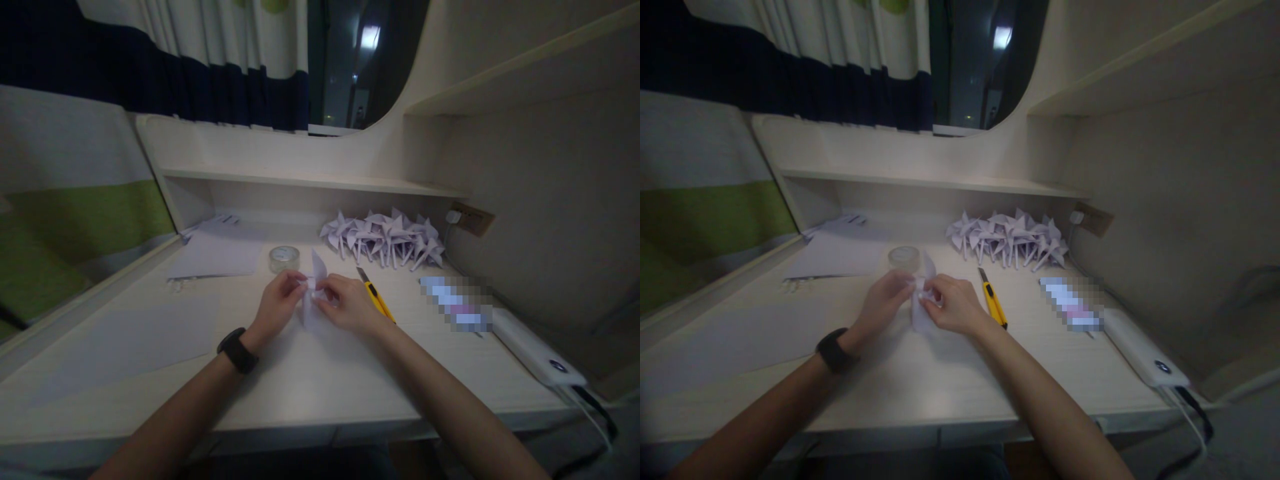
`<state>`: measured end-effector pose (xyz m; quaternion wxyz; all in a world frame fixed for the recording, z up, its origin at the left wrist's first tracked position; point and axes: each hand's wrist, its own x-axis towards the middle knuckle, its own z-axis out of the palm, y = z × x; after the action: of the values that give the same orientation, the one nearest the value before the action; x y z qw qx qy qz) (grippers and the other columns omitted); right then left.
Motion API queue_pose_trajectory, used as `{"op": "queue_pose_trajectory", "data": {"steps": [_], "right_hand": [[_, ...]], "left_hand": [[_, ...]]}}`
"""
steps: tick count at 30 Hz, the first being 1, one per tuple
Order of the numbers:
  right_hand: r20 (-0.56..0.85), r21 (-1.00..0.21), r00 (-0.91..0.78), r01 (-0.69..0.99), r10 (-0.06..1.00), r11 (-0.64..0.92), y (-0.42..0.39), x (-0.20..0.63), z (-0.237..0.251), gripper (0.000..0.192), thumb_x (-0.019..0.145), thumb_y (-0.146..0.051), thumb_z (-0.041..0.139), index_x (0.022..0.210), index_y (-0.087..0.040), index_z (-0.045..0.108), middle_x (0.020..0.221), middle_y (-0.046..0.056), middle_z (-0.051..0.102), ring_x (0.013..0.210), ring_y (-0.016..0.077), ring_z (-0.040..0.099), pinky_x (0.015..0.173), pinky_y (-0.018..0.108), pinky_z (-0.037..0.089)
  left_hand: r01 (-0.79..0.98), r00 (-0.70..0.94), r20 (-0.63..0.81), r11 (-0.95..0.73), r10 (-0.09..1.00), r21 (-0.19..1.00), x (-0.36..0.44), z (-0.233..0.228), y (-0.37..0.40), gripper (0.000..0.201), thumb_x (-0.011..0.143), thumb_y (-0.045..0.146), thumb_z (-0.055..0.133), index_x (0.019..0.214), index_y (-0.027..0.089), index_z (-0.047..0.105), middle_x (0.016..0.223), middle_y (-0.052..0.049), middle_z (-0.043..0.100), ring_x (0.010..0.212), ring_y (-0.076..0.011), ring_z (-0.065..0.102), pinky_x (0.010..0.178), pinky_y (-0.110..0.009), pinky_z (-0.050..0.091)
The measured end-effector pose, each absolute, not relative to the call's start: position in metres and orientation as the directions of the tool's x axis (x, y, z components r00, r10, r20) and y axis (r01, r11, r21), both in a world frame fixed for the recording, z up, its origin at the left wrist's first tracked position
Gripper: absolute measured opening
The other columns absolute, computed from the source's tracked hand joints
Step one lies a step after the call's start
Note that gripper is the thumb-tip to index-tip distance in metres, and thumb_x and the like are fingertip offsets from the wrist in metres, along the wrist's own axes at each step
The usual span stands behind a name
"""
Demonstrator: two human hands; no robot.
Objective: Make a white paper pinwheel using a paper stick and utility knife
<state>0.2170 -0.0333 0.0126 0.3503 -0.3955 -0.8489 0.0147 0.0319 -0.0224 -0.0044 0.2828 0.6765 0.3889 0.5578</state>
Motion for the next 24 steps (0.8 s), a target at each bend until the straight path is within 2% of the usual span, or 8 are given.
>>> {"op": "queue_pose_trajectory", "data": {"steps": [7, 11, 18, 20, 24], "right_hand": [[0.585, -0.317, -0.438, 0.651, 0.682, 0.689, -0.0318, 0.2172, 0.0121, 0.012, 0.083, -0.03, 0.061, 0.087, -0.019, 0.063, 0.073, 0.0, 0.06, 0.064, 0.0126, 0.053, 0.062, 0.024, 0.036], [0.581, -0.305, -0.441, 0.661, 0.684, 0.686, -0.0309, 0.2171, 0.0108, 0.013, 0.084, -0.032, 0.061, 0.086, -0.019, 0.063, 0.072, 0.0, 0.06, 0.064, 0.0127, 0.053, 0.062, 0.024, 0.035], [0.642, -0.334, -0.365, 0.658, 0.674, 0.675, -0.0328, 0.2172, 0.0121, 0.025, 0.082, -0.031, 0.064, 0.104, -0.02, 0.059, 0.08, 0.001, 0.062, 0.067, 0.0138, 0.055, 0.064, 0.025, 0.039], [0.66, -0.297, -0.386, 0.654, 0.644, 0.696, -0.0338, 0.2181, 0.0136, 0.021, 0.083, -0.028, 0.062, 0.102, -0.021, 0.06, 0.083, 0.002, 0.061, 0.07, 0.0146, 0.055, 0.066, 0.026, 0.04], [0.685, -0.141, -0.478, 0.654, 0.55, 0.743, -0.0345, 0.2197, 0.0167, 0.011, 0.085, -0.022, 0.057, 0.091, -0.022, 0.066, 0.093, 0.006, 0.062, 0.084, 0.0188, 0.055, 0.073, 0.03, 0.04]], "left_hand": [[0.157, 0.128, 0.525, -0.54, 0.842, 0.827, 0.032, -0.0022, -0.025, 0.014, 0.082, 0.031, 0.059, 0.087, 0.018, 0.061, 0.081, -0.003, 0.065, 0.08, -0.0182, 0.062, 0.07, -0.029, 0.048], [0.162, 0.118, 0.486, -0.5, 0.866, 0.851, 0.0308, -0.0035, -0.0251, 0.014, 0.077, 0.029, 0.062, 0.086, 0.018, 0.062, 0.079, -0.002, 0.065, 0.079, -0.0187, 0.062, 0.067, -0.029, 0.048], [0.127, 0.159, 0.405, -0.425, 0.9, 0.896, 0.0297, -0.0025, -0.0227, 0.017, 0.067, 0.024, 0.066, 0.083, 0.018, 0.062, 0.068, 0.001, 0.062, 0.065, -0.0156, 0.06, 0.061, -0.027, 0.047], [0.131, 0.17, 0.401, -0.424, 0.9, 0.896, 0.0301, -0.002, -0.0228, 0.019, 0.067, 0.023, 0.068, 0.084, 0.017, 0.062, 0.066, 0.002, 0.062, 0.062, -0.0145, 0.06, 0.061, -0.027, 0.048], [0.132, 0.211, 0.398, -0.43, 0.893, 0.893, 0.0298, -0.0004, -0.0229, 0.018, 0.069, 0.025, 0.07, 0.083, 0.017, 0.064, 0.068, 0.0, 0.066, 0.063, -0.0152, 0.063, 0.062, -0.028, 0.05]]}}
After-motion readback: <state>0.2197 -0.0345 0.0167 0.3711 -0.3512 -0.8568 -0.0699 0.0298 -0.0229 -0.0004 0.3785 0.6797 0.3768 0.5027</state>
